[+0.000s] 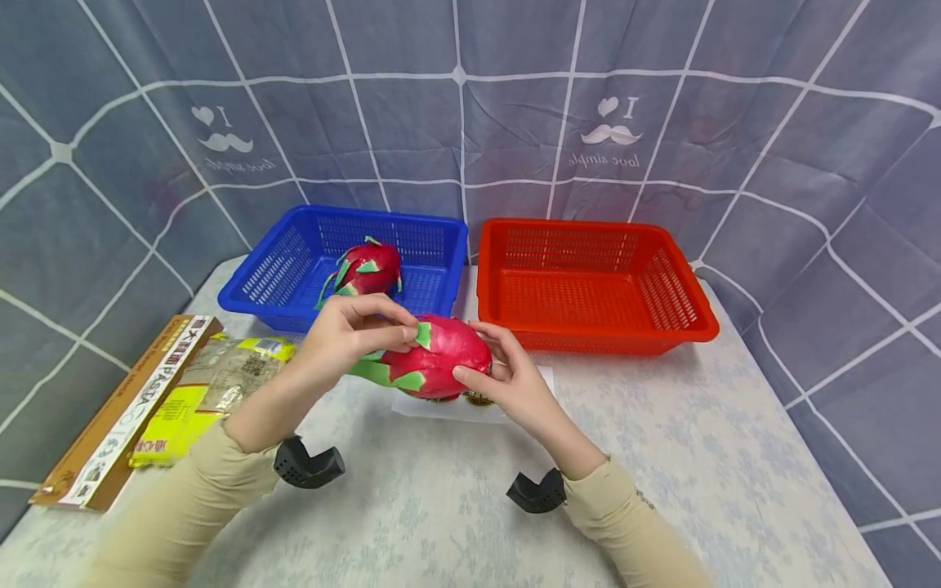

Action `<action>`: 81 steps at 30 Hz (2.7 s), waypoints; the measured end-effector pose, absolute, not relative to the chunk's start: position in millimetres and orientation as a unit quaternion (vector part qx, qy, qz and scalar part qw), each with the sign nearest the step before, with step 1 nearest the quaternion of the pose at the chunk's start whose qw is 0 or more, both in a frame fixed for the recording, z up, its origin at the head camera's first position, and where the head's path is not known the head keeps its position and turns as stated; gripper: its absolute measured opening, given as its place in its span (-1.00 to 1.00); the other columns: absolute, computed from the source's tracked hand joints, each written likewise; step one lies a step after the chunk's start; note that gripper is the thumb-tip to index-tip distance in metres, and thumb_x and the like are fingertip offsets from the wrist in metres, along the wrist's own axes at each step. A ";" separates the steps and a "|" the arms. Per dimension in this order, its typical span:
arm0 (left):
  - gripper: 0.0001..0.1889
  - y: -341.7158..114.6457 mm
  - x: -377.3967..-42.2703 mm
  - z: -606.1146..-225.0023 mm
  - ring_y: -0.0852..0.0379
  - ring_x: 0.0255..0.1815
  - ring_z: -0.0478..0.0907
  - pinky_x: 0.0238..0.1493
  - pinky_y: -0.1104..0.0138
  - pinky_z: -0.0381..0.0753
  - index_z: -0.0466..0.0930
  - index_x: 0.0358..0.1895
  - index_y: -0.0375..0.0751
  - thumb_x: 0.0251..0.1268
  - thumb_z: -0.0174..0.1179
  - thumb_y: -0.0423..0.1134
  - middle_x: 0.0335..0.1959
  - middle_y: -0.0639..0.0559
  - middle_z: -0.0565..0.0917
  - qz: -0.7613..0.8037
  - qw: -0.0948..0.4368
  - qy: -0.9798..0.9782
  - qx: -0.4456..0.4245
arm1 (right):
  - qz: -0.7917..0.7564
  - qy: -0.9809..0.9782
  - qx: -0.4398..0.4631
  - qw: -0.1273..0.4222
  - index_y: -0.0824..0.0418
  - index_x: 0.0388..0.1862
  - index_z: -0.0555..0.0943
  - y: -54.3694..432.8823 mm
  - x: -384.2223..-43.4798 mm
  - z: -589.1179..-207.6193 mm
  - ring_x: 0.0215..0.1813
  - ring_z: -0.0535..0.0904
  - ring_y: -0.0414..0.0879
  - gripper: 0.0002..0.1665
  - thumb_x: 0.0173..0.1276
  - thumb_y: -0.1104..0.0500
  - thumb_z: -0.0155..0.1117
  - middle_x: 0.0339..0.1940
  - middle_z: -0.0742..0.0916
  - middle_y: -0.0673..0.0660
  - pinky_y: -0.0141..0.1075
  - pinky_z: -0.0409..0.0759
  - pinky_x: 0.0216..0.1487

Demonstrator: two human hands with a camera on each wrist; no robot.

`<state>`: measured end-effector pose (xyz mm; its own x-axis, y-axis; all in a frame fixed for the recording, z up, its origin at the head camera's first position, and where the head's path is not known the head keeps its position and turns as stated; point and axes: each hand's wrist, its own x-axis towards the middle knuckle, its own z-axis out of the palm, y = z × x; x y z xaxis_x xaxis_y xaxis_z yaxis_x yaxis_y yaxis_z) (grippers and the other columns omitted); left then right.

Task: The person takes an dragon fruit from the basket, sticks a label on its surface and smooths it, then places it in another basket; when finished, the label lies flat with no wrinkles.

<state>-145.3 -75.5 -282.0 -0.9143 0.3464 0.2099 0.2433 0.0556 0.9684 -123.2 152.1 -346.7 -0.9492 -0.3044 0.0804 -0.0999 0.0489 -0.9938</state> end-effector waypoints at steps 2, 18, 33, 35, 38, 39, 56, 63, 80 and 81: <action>-0.88 -70.9 -137.3 -292.0 0.09 -0.41 0.64 -0.31 0.30 0.63 0.68 -0.30 -0.40 0.06 0.29 -0.44 -0.41 -0.07 0.68 0.635 0.033 0.741 0.215 | -0.679 0.712 -0.149 0.097 0.17 0.36 0.24 160.0 -116.6 -355.1 0.09 0.53 0.13 -0.29 0.26 0.23 0.28 0.25 0.41 0.30 -0.16 0.60 -0.07; -0.90 -51.8 -95.9 -376.4 0.19 -0.44 0.54 -0.41 0.41 0.53 0.68 -0.32 -0.32 0.08 0.30 -0.39 -0.44 -0.05 0.63 0.619 0.103 0.734 0.260 | -0.672 0.663 -0.242 0.224 0.39 0.24 0.14 198.0 -82.4 -422.8 0.15 0.48 -0.06 -0.39 0.30 0.35 0.18 0.21 0.42 0.33 -0.29 0.50 0.08; -0.80 -79.4 -123.5 -379.0 0.17 -0.35 0.56 -0.27 0.29 0.56 0.63 -0.18 -0.38 0.18 0.25 -0.32 -0.35 -0.05 0.65 0.597 0.136 0.740 0.280 | -0.470 0.814 -0.264 0.215 0.29 0.20 0.40 224.3 -108.7 -385.3 0.03 0.58 0.03 -0.43 0.27 0.12 0.31 0.11 0.55 0.25 -0.21 0.55 0.00; -0.76 -82.3 -132.1 -379.2 0.16 -0.31 0.57 -0.22 0.24 0.56 0.60 -0.13 -0.44 0.23 0.20 -0.32 -0.30 -0.15 0.65 0.608 0.139 0.742 0.246 | -0.444 0.843 -0.249 0.173 0.29 0.13 0.48 221.8 -117.7 -379.1 -0.03 0.60 -0.02 -0.50 0.29 0.08 0.28 0.02 0.62 0.18 -0.25 0.55 -0.05; -0.73 -84.7 -142.1 -384.4 0.11 -0.27 0.57 -0.19 0.18 0.55 0.56 -0.09 -0.48 0.26 0.17 -0.31 -0.25 -0.28 0.63 0.621 0.133 0.746 0.202 | -0.433 0.870 -0.201 0.120 0.28 0.05 0.55 212.5 -130.3 -378.9 -0.09 0.59 -0.08 -0.56 0.30 0.03 0.26 -0.11 0.67 0.07 -0.24 0.54 -0.09; -0.72 -85.1 -144.3 -387.1 0.08 -0.25 0.58 -0.19 0.19 0.54 0.56 -0.08 -0.48 0.27 0.17 -0.30 -0.24 -0.29 0.63 0.621 0.131 0.749 0.190 | -0.440 0.871 -0.188 0.109 0.28 0.03 0.56 209.1 -134.3 -381.3 -0.10 0.59 -0.08 -0.57 0.29 0.04 0.27 -0.13 0.68 0.06 -0.23 0.54 -0.12; -0.72 -95.0 -161.7 -426.5 -0.05 -0.10 0.55 -0.10 0.29 0.51 0.50 -0.01 -0.52 0.34 0.06 -0.34 -0.13 -0.30 0.60 0.537 0.183 0.791 0.230 | -0.499 0.852 -0.153 0.043 0.32 -0.10 0.62 190.1 -163.6 -440.8 -0.24 0.63 -0.06 -0.69 0.20 0.20 0.35 -0.25 0.72 0.16 -0.32 0.55 -0.21; -0.77 -97.7 -159.9 -429.0 0.00 -0.05 0.52 -0.09 0.29 0.48 0.55 -0.06 -0.45 0.36 0.02 -0.37 -0.07 -0.22 0.60 0.532 0.177 0.797 0.224 | -0.462 0.873 -0.157 0.010 0.19 -0.17 0.67 190.0 -162.8 -451.7 -0.45 0.50 -0.19 -0.76 0.14 0.22 0.39 -0.49 0.63 -0.04 -0.37 0.45 -0.41; -0.79 -88.9 -140.3 -390.0 0.07 0.04 0.48 0.04 0.16 0.47 0.51 -0.05 -0.21 0.31 0.16 -0.22 -0.02 -0.05 0.58 0.512 0.109 0.775 0.354 | -0.517 0.848 -0.121 0.008 0.28 -0.33 0.57 198.9 -155.9 -437.3 -0.39 0.51 -0.12 -0.90 0.15 0.38 0.24 -0.35 0.67 0.13 -0.36 0.49 -0.41; -0.76 -87.1 -136.6 -386.1 0.09 0.09 0.46 0.08 0.15 0.44 0.51 -0.08 -0.16 0.25 0.23 -0.18 0.01 -0.01 0.56 0.501 0.100 0.770 0.381 | -0.524 0.842 -0.127 0.013 0.30 -0.31 0.55 200.3 -155.6 -434.3 -0.37 0.52 -0.11 -0.89 0.15 0.40 0.22 -0.33 0.66 0.15 -0.36 0.50 -0.42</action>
<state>-136.6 -87.1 -386.1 -0.6895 0.6872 0.2288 0.4875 0.2066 0.8483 -155.6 200.3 -434.3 -0.9674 -0.2277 0.1113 -0.2004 0.4186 -0.8858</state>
